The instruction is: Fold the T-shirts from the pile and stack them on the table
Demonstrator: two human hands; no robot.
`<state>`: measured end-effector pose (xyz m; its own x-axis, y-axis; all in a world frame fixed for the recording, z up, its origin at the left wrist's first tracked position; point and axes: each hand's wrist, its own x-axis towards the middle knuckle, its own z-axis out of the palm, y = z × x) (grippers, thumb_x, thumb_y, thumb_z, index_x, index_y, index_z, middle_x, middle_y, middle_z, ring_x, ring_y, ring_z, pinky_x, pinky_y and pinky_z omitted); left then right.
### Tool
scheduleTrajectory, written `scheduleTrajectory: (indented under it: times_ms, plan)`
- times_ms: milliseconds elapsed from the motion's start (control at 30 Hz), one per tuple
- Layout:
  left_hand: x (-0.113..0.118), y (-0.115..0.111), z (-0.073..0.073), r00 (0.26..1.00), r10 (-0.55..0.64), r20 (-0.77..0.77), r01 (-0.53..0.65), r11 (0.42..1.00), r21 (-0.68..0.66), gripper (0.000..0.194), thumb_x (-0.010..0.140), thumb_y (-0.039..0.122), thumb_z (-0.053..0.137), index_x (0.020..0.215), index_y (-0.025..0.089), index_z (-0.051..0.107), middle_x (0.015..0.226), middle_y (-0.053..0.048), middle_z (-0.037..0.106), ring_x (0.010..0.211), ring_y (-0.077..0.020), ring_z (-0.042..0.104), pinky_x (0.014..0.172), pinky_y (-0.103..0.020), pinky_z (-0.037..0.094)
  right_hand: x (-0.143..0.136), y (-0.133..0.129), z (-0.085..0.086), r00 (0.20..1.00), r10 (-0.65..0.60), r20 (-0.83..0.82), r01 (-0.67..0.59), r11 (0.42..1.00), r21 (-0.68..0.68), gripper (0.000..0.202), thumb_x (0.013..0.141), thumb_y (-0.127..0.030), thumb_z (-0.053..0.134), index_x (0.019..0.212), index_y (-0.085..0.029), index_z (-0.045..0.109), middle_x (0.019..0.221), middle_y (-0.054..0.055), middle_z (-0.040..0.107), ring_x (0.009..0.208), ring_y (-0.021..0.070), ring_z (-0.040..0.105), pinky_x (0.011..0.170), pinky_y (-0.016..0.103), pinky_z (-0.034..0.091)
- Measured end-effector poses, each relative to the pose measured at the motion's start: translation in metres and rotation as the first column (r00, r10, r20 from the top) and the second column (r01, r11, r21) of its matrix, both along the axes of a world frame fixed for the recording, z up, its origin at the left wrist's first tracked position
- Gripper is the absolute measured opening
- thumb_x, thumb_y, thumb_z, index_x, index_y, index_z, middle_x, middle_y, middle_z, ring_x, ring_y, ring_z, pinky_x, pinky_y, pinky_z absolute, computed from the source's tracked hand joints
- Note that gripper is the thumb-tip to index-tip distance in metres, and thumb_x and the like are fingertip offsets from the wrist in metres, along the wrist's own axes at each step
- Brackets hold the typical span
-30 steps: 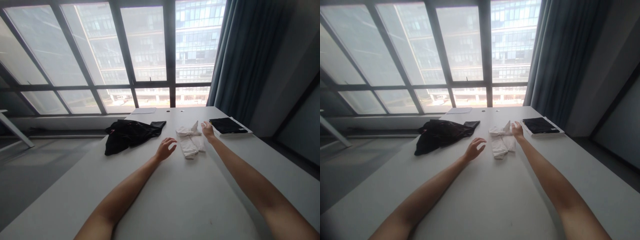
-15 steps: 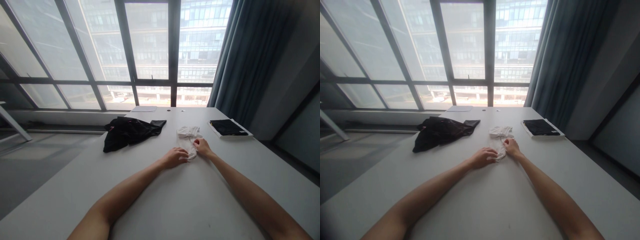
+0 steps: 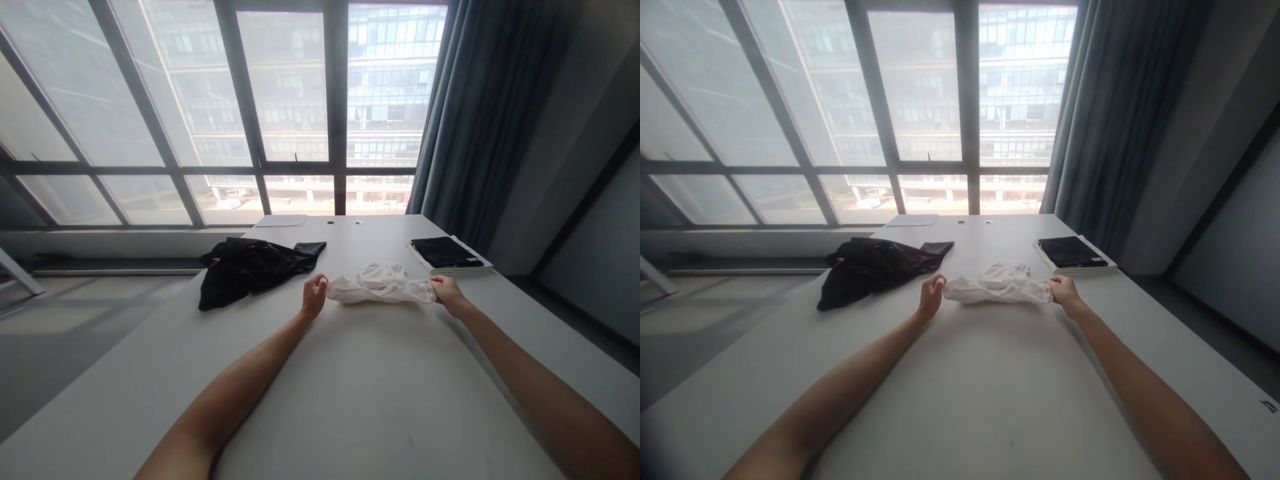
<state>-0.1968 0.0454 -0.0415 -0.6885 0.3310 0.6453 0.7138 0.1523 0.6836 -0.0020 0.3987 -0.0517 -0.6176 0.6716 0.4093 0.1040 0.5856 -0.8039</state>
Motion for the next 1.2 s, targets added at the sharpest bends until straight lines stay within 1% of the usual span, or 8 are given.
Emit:
scheduleTrajectory:
  times_ms: [133,233,333,433,600,767,900,1200]
  plan:
    - [0.006,0.004,0.004,0.998,-0.062,-0.017,0.061,0.998,-0.025,0.053,0.101,0.039,0.038,0.055,0.021,0.056,0.054,-0.002,0.060,0.057,-0.0166,0.058,0.065,-0.029,0.047,0.019,-0.004,-0.004,0.984,-0.011,0.177,0.011,1.000,0.004,0.020,0.073,-0.030,0.064,0.054,-0.025,0.058,0.049,0.008,0.059,0.047,0.0234,0.055,0.051,0.040,0.045]
    - [0.012,0.012,0.004,0.982,-0.174,-0.072,0.165,0.980,-0.113,0.030,0.098,0.039,0.052,0.085,0.020,0.071,0.083,-0.004,0.074,0.078,-0.0185,0.068,0.077,-0.030,0.053,0.016,-0.016,0.004,0.982,-0.025,0.189,0.007,0.996,0.093,0.013,0.077,-0.032,0.065,0.069,-0.022,0.067,0.075,0.010,0.070,0.070,0.0262,0.065,0.070,0.040,0.049]
    - [0.020,0.017,0.000,0.907,-0.393,-0.148,0.322,0.878,-0.354,0.025,0.093,0.035,0.063,0.112,0.023,0.072,0.116,-0.006,0.074,0.106,-0.0218,0.068,0.095,-0.035,0.052,0.005,-0.040,0.016,0.963,0.029,0.269,-0.120,0.937,0.328,0.021,0.087,-0.038,0.062,0.087,-0.020,0.072,0.100,0.011,0.072,0.096,0.0261,0.066,0.089,0.035,0.047]
    - [0.027,0.019,-0.005,0.859,-0.499,-0.114,0.366,0.754,-0.545,0.027,0.090,0.030,0.067,0.116,0.025,0.074,0.118,-0.006,0.073,0.106,-0.0221,0.068,0.097,-0.034,0.051,-0.007,-0.066,0.023,0.913,0.005,0.408,-0.215,0.857,0.469,0.025,0.091,-0.039,0.062,0.103,-0.018,0.071,0.113,0.013,0.069,0.110,0.0273,0.062,0.094,0.033,0.044]
    - [0.029,0.015,0.001,0.893,-0.446,-0.066,0.342,0.766,-0.545,0.030,0.088,0.018,0.060,0.114,0.023,0.075,0.097,-0.004,0.075,0.078,-0.0154,0.065,0.078,-0.027,0.052,-0.022,-0.082,0.021,0.861,-0.076,0.503,-0.191,0.867,0.459,0.024,0.092,-0.033,0.064,0.110,-0.019,0.068,0.113,0.013,0.070,0.099,0.0262,0.066,0.080,0.030,0.044]
    - [0.022,0.012,0.009,0.915,-0.402,0.024,0.392,0.875,-0.285,0.026,0.085,0.020,0.057,0.101,0.019,0.077,0.088,-0.004,0.074,0.077,-0.0148,0.063,0.075,-0.025,0.051,-0.027,-0.067,0.009,0.931,-0.086,0.355,-0.081,0.900,0.428,0.013,0.092,-0.029,0.060,0.095,-0.020,0.068,0.105,0.010,0.072,0.089,0.0235,0.067,0.073,0.030,0.042]
    - [0.011,0.012,0.009,0.966,-0.153,0.209,0.156,0.988,0.007,0.021,0.079,0.027,0.060,0.090,0.017,0.075,0.082,-0.004,0.071,0.075,-0.0161,0.064,0.066,-0.024,0.051,-0.028,-0.047,0.005,0.987,-0.138,0.079,0.109,0.951,0.290,0.021,0.090,-0.038,0.059,0.088,-0.019,0.069,0.094,0.010,0.074,0.086,0.0249,0.066,0.077,0.032,0.045]
    - [-0.016,0.003,0.002,0.939,0.149,0.311,-0.185,0.979,0.087,0.023,0.078,0.024,0.046,0.096,0.018,0.058,0.067,0.002,0.053,0.055,-0.0141,0.052,0.048,-0.022,0.039,-0.022,-0.001,-0.003,0.913,-0.377,-0.153,0.362,0.925,-0.119,0.023,0.075,-0.041,0.060,0.078,-0.019,0.065,0.091,0.016,0.073,0.087,0.0285,0.064,0.085,0.038,0.048]
